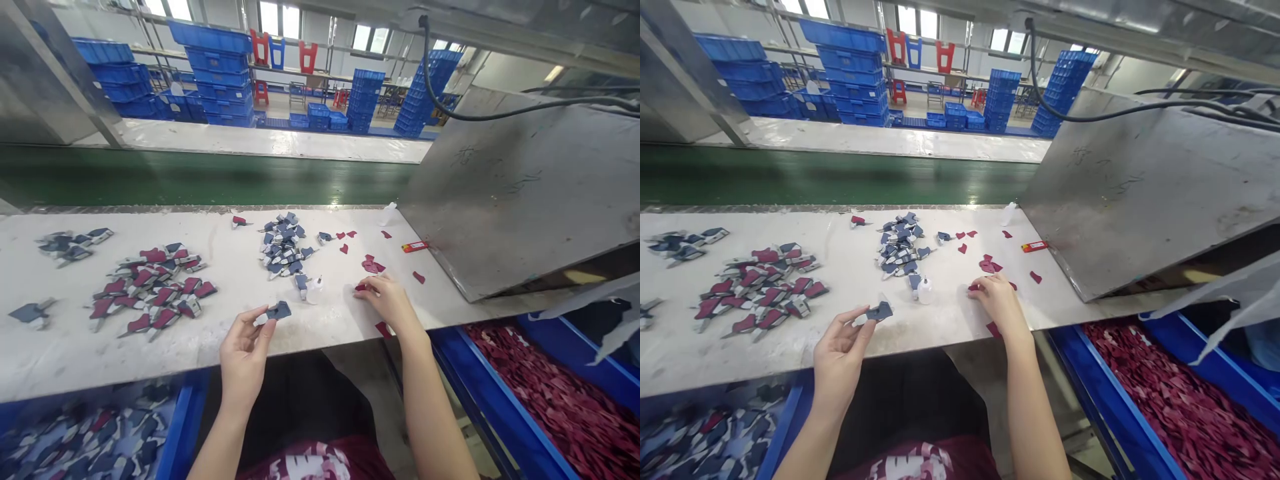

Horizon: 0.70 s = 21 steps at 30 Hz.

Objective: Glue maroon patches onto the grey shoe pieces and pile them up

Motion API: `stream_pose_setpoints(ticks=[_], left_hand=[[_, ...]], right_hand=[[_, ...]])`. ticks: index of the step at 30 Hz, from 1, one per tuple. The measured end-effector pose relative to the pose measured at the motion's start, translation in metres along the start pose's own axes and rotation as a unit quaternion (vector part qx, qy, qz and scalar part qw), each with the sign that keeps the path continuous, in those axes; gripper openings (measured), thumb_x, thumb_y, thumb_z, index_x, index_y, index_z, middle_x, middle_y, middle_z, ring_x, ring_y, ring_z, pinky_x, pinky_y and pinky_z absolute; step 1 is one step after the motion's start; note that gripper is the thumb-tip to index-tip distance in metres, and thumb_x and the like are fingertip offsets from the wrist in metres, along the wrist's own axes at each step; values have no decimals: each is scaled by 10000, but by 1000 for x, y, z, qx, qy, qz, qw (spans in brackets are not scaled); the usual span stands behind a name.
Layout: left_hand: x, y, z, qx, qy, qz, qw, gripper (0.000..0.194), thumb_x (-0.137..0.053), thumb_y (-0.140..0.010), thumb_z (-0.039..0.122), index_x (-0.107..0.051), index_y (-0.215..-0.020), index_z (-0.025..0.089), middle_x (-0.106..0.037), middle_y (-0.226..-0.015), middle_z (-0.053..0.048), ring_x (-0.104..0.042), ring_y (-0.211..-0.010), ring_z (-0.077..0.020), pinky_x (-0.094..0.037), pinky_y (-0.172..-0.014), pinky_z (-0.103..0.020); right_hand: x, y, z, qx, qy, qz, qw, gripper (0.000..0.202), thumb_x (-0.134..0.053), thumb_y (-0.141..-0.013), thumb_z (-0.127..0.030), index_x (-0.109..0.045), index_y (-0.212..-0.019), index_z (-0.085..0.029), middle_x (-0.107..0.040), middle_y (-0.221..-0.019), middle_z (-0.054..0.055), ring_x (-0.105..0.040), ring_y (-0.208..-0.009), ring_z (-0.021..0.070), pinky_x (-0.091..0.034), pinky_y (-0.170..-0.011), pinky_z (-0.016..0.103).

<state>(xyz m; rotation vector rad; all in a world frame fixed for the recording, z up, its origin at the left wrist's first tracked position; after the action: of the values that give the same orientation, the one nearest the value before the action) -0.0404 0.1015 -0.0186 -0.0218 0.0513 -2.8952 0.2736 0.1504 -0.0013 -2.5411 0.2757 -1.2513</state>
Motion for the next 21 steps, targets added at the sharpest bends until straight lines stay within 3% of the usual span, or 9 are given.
stream_pose_setpoints(ticks=[4, 6, 8, 10, 12, 17, 21], left_hand=[[-5, 6, 3, 6, 13, -2, 1000, 377, -752, -796, 402, -663, -1077, 166, -770, -970, -100, -747, -910, -227, -576, -801, -290], [-8, 9, 6, 7, 7, 2, 1000, 362, -754, -792, 403, -669, -1047, 160, -773, -963, -105, -753, -892, -237, -587, -798, -305], [-10, 14, 9, 1, 1, 9, 1000, 334, -756, -788, 398, -676, -1011, 164, -774, -981, -108, -756, -886, -242, -598, -795, -313], [-12, 19, 14, -11, -9, 12, 1000, 297, -756, -787, 388, -685, -980, 174, -773, -1012, -107, -752, -923, -252, -607, -813, -327], [-13, 24, 18, -29, -25, 14, 999, 261, -750, -790, 379, -694, -955, 186, -772, -1031, -100, -737, -992, -270, -613, -839, -348], [-12, 30, 22, -73, -59, 10, 996, 182, -733, -806, 344, -707, -932, 215, -773, -1029, -69, -674, -1143, -296, -614, -884, -364], [-13, 31, 25, -84, -60, -6, 995, 145, -720, -819, 316, -707, -925, 219, -775, -1001, -64, -652, -1178, -301, -610, -902, -372]], right_hand=[[6, 20, -37, -38, -70, 50, 996, 262, -588, -918, -394, -759, -845, -210, -757, -789, 47, -655, -692, 186, -507, -641, 317], [-2, 35, -61, -98, -255, 52, 960, 238, -662, -872, -399, -763, -801, -196, -766, -794, 60, -691, -753, 200, -522, -610, 287], [-18, 48, -87, -151, -375, 34, 914, 218, -706, -833, -403, -771, -806, -197, -766, -766, 52, -688, -690, 182, -487, -505, 241], [-33, 57, -110, -185, -440, 9, 879, 212, -734, -804, -402, -779, -801, -195, -758, -726, 41, -659, -591, 152, -451, -436, 215], [-42, 60, -126, -197, -468, 0, 861, 205, -752, -786, -394, -785, -792, -192, -745, -680, 32, -639, -541, 138, -449, -417, 209], [-42, 59, -139, -181, -492, 14, 851, 152, -767, -778, -338, -791, -818, -193, -769, -725, 43, -711, -636, 179, -587, -595, 278], [-39, 63, -137, -181, -465, 44, 866, 153, -790, -766, -317, -774, -843, -186, -772, -760, 51, -716, -663, 182, -591, -627, 287]])
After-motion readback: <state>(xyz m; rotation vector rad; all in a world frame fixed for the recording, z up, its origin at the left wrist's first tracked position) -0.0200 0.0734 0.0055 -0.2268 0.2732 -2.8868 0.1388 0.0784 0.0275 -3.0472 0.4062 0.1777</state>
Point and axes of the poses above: each hand's wrist, its own y-axis away from the middle knuckle, its own x-axis out of the back of the hand, z = x × y, the point moved 6 cm from there along -y, towards the middle knuckle
